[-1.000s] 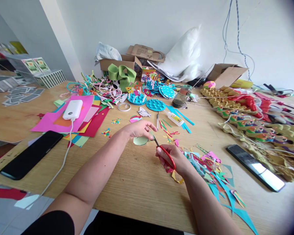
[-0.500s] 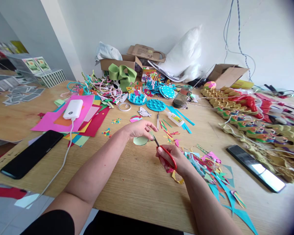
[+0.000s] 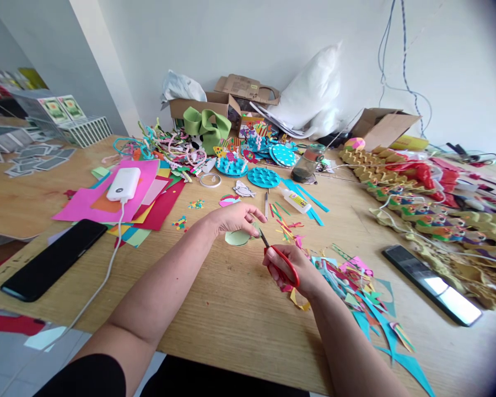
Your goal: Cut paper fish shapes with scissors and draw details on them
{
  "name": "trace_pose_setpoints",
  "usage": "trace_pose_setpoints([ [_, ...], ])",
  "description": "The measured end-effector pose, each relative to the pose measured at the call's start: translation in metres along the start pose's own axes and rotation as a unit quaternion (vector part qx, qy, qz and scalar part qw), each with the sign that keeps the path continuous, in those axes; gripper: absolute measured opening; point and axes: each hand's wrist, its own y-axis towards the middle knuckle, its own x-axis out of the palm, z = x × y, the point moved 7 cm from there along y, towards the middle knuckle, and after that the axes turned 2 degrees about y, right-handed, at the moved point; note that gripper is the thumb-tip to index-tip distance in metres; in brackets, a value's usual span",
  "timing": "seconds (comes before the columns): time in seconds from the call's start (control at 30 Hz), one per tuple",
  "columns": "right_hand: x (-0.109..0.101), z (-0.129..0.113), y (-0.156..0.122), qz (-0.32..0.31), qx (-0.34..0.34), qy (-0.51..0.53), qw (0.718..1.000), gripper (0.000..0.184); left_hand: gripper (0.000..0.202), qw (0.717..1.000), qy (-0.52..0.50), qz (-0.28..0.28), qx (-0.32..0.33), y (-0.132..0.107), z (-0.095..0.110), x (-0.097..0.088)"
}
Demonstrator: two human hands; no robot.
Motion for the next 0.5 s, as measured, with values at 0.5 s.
trace_pose_setpoints([
  [0.5, -0.0025, 0.0015, 0.0013, 0.008, -0.004, -0.014, 1.0, 0.051, 0.052, 1.0, 0.004, 0.007, -0.013, -0.001, -0.0003, -0.0006],
])
